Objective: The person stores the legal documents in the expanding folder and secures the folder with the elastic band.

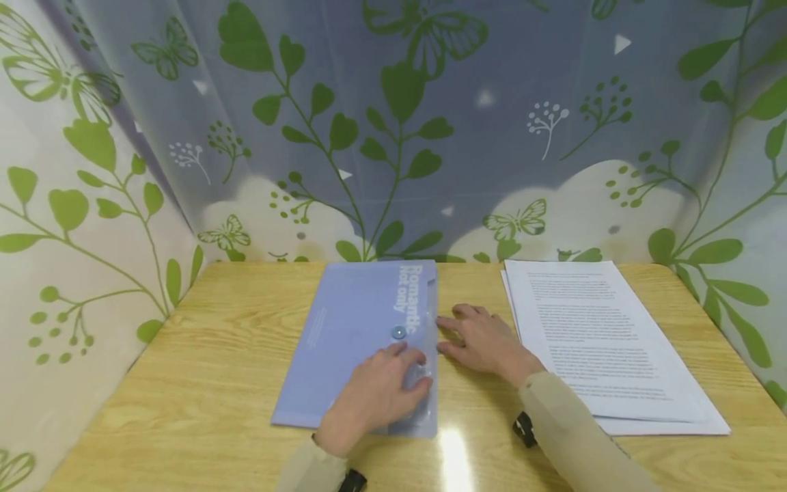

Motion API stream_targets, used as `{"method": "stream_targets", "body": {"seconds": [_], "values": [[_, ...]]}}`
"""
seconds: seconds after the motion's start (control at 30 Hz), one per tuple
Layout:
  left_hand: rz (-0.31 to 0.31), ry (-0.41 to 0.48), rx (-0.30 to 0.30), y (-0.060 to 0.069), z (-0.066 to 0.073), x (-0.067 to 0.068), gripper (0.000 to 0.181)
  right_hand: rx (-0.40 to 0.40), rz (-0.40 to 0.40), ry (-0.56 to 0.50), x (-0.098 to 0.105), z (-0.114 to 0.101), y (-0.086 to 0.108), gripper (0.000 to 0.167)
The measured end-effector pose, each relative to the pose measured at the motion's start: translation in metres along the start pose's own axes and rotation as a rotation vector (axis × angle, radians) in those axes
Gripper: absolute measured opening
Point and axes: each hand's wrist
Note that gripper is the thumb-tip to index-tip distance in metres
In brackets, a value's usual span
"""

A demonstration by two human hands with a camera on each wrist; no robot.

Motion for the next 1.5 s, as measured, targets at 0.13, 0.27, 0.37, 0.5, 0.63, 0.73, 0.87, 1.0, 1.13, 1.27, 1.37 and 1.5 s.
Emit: {"method": "stream_targets", "body": {"seconds": [0.13,0.27,0.37,0.5,0.63,0.73,0.87,1.0,1.13,1.27,1.37,1.5], "values": [[0.036,0.006,-0.026,-0.001,0.000,0.001,0.020,0.000,0.000,0.003,0.001,-0.001,0.001,0.048],[0.063,-0.001,-0.040,-0.004,0.001,0.002,0.012,0.004,0.005,0.009,0.002,-0.002,0.000,0.048],[0.060,-0.013,-0.038,-0.008,0.000,0.003,0.010,0.004,0.007,0.010,0.002,-0.002,0.000,0.048],[0.044,-0.029,-0.021,-0.012,0.000,0.005,0.020,0.003,0.010,0.011,0.003,-0.002,0.000,0.047],[0.035,-0.050,-0.004,-0.012,-0.001,0.006,0.032,0.014,0.016,0.014,0.002,-0.002,0.000,0.047],[0.037,-0.051,0.001,-0.013,-0.001,0.005,0.034,0.014,0.017,0.011,0.002,-0.003,0.000,0.046],[0.046,-0.035,0.003,-0.014,-0.002,0.005,0.028,0.009,0.016,0.002,0.003,-0.003,0.000,0.046],[0.047,-0.025,0.001,-0.015,-0.003,0.006,0.021,0.008,0.015,0.001,0.001,-0.002,0.000,0.047],[0.047,0.008,0.010,-0.016,-0.004,0.007,0.014,0.011,0.019,0.000,-0.001,-0.001,-0.001,0.048],[0.042,0.056,0.024,-0.016,-0.004,0.008,0.017,0.007,0.018,-0.004,0.000,-0.001,-0.002,0.049],[0.037,0.075,0.024,-0.017,-0.005,0.008,0.024,0.004,0.018,-0.009,0.001,-0.002,-0.003,0.051],[0.031,0.092,0.009,-0.016,-0.007,0.009,0.029,-0.005,0.016,-0.024,0.001,-0.001,-0.005,0.053]]}}
Point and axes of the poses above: each hand's wrist, its own y-axis away from the middle knuckle, its own x-axis out of the back of the hand, z = x × y, and after that the axes turned 15 degrees about x, right-handed
